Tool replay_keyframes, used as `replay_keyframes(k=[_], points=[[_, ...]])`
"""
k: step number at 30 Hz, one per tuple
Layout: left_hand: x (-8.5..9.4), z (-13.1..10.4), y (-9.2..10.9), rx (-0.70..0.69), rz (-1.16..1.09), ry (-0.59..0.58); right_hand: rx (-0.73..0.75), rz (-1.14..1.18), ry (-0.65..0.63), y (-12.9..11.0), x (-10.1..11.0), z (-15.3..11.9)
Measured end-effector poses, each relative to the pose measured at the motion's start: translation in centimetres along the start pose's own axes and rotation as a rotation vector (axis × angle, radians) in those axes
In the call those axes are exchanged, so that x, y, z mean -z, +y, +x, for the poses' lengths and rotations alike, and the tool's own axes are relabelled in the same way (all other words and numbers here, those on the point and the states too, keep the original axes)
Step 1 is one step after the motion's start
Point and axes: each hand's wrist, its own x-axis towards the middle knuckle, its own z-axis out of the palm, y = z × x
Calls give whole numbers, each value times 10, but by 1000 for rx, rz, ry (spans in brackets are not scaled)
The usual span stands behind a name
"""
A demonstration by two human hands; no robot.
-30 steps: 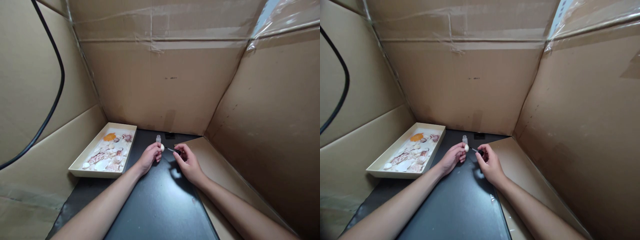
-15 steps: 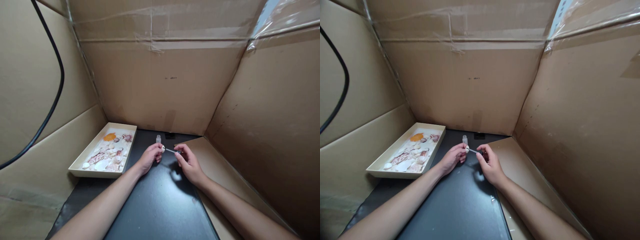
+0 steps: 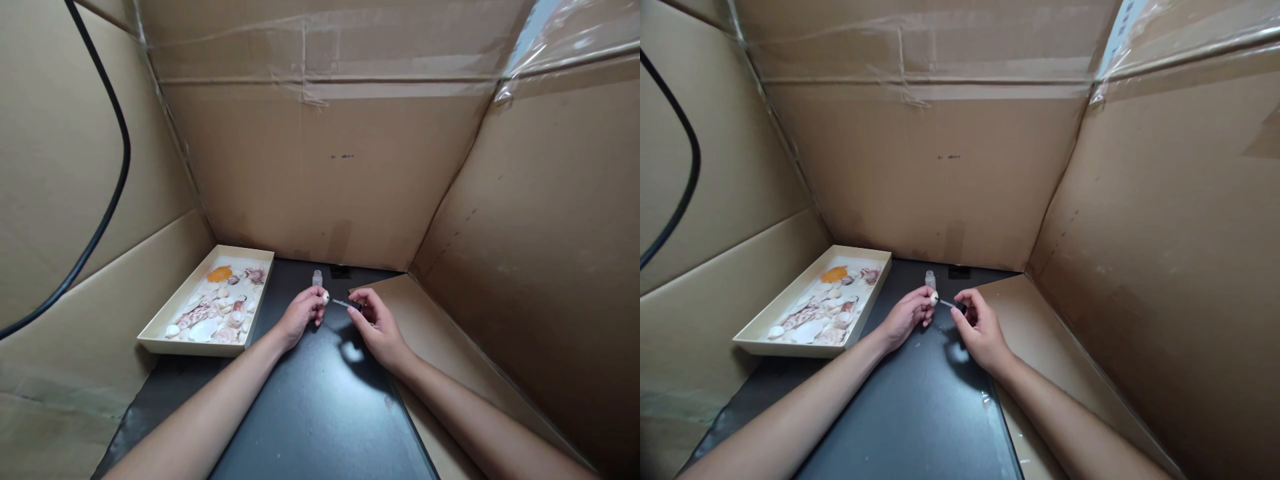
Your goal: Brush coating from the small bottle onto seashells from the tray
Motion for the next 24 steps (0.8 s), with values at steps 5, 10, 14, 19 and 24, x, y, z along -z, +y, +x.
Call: replay_keyframes(k=[5, 10, 14, 19, 24], points=[[0, 0, 0, 1, 50, 12, -7, 4, -16, 2, -1, 1], [0, 0, -1, 6, 83, 7, -16, -27, 45, 0, -1, 1], [0, 0, 0, 15, 98, 10, -3, -9, 11, 0, -1, 2], [-2, 0, 1, 12, 100, 8, 3, -34, 52, 1, -1, 1], [-2, -1, 0, 7, 113, 7, 10, -34, 24, 0, 0, 0]])
